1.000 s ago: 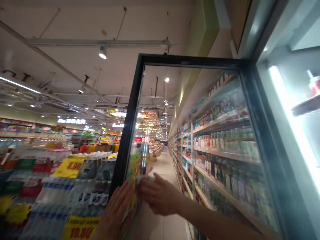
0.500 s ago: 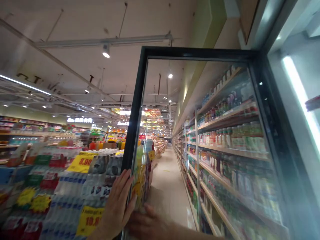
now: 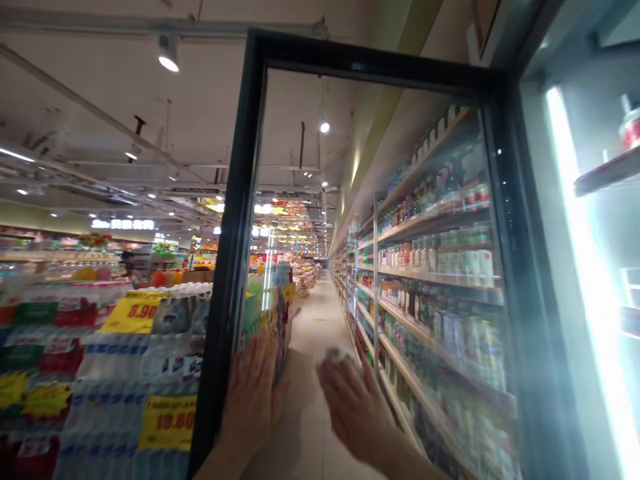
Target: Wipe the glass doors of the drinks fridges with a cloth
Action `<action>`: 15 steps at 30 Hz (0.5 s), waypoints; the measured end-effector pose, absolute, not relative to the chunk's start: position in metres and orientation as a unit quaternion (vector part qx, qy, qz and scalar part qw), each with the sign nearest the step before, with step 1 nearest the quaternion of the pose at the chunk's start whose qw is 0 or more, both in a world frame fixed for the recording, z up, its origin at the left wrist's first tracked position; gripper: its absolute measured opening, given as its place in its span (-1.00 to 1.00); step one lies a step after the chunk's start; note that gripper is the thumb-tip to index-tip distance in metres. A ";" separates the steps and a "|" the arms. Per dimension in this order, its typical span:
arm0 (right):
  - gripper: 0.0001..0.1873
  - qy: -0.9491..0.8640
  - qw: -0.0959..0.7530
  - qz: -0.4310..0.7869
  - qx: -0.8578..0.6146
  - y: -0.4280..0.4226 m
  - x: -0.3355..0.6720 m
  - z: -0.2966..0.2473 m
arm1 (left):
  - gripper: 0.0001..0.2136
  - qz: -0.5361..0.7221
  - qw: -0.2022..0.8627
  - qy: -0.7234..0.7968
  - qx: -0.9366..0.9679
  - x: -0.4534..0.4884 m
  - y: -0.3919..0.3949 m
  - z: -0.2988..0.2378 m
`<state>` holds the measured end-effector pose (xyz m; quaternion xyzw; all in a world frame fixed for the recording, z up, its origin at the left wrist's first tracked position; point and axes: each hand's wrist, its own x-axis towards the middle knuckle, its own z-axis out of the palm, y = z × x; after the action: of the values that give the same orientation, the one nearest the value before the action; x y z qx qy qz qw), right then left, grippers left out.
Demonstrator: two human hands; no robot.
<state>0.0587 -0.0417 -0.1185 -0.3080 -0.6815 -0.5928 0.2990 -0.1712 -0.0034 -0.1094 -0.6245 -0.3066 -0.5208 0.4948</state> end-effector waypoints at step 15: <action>-0.32 -0.570 0.468 -0.540 -0.406 -0.018 0.116 -0.133 | -0.41 -0.507 0.466 -0.346 -0.637 -0.153 0.002 -0.138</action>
<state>0.1161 -0.0179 -0.1334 -0.4059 -0.5700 -0.5398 0.4679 -0.1531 0.0023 -0.1378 -0.6371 -0.3459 -0.5075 0.4657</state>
